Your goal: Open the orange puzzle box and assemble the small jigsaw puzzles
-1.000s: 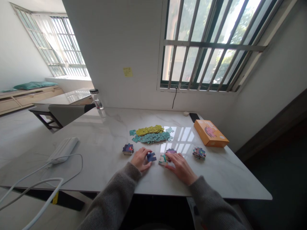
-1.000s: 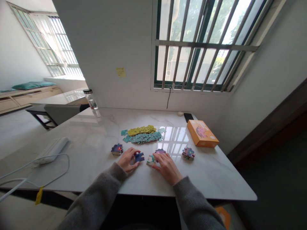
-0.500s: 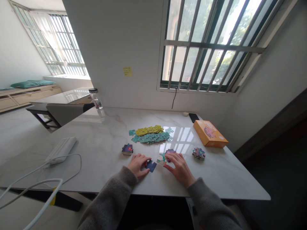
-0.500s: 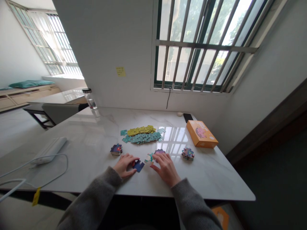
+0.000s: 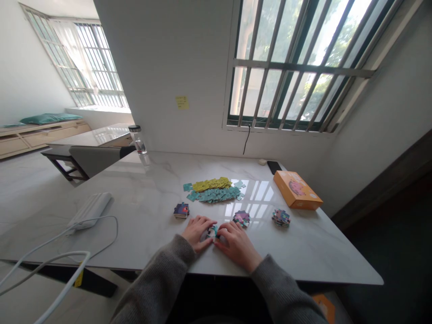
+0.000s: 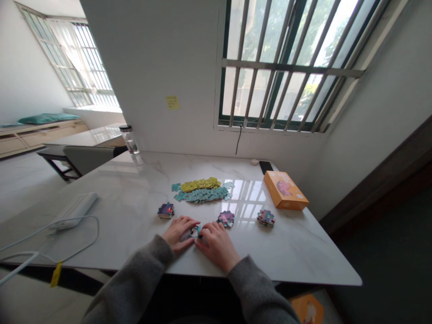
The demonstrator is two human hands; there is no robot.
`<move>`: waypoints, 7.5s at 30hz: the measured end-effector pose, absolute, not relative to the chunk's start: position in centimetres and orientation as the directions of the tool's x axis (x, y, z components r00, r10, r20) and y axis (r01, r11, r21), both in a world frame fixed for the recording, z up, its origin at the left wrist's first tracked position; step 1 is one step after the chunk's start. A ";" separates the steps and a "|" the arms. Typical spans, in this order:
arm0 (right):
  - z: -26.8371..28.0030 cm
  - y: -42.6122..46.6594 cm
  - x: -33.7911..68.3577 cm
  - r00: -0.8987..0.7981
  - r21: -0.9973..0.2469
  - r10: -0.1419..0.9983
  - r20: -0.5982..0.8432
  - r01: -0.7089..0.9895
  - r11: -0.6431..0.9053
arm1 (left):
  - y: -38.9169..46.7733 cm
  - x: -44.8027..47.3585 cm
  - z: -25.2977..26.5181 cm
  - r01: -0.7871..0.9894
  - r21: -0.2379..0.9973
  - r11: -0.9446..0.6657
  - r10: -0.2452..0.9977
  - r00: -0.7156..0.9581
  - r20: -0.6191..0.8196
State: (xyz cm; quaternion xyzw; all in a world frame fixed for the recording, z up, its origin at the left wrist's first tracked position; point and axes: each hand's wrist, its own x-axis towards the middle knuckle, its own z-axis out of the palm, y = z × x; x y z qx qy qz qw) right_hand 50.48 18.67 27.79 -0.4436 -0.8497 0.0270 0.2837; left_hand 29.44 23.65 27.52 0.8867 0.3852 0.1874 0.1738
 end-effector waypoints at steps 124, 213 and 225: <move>26.1 20.4 60.1 -0.087 -0.373 0.874 0.479 0.881 0.292 | 23.8 30.8 27.2 0.592 0.435 -0.678 0.725 0.636 0.265; 26.6 15.4 57.9 -0.224 -0.654 0.892 0.392 0.614 0.442 | 21.3 36.8 27.2 0.370 0.509 -0.777 0.614 0.625 0.482; 28.5 15.3 57.8 -0.374 -0.403 0.752 0.543 0.670 0.624 | 21.5 36.6 27.8 0.227 0.897 -0.379 0.875 0.404 0.267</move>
